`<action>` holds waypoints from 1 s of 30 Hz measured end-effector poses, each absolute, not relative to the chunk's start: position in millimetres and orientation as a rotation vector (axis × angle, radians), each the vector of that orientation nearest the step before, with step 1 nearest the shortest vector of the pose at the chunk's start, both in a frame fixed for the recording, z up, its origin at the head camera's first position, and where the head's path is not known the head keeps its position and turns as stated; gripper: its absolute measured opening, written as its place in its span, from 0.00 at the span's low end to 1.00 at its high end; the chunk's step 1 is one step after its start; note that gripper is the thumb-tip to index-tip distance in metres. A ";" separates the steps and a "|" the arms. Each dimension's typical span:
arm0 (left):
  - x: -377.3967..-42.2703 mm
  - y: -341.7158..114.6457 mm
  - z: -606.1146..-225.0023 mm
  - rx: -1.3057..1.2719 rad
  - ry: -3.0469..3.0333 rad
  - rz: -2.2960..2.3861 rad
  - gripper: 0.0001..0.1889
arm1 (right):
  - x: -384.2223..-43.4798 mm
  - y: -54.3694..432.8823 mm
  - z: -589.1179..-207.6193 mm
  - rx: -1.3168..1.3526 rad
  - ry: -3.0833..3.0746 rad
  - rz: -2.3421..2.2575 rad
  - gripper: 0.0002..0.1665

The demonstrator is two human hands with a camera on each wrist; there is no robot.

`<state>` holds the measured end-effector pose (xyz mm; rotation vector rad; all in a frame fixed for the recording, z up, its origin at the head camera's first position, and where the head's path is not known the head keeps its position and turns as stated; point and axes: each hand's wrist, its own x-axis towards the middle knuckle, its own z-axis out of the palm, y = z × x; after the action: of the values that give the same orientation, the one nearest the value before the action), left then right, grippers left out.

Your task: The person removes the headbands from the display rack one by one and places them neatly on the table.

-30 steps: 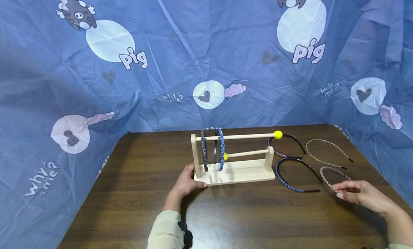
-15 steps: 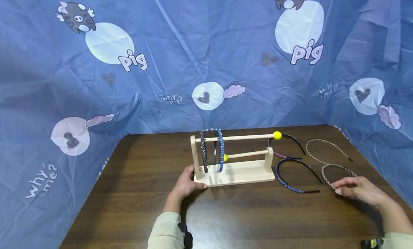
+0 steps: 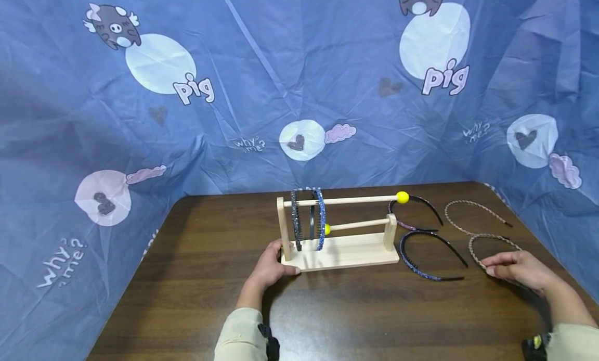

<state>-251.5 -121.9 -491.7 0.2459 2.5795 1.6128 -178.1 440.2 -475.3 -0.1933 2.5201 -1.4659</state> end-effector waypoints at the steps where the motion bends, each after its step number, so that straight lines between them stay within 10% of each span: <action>1: -251.7 -121.8 -491.7 0.245 2.576 1.615 0.33 | -179.3 440.9 -475.4 -0.191 2.522 -1.468 0.11; 30: -251.6 -123.7 -492.6 0.268 2.581 1.620 0.34 | -184.4 442.0 -479.0 -0.383 2.477 -1.481 0.12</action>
<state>-251.6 -123.7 -492.6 0.2675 2.5806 1.6197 -184.4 442.0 -479.0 -0.3833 2.4767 -1.4810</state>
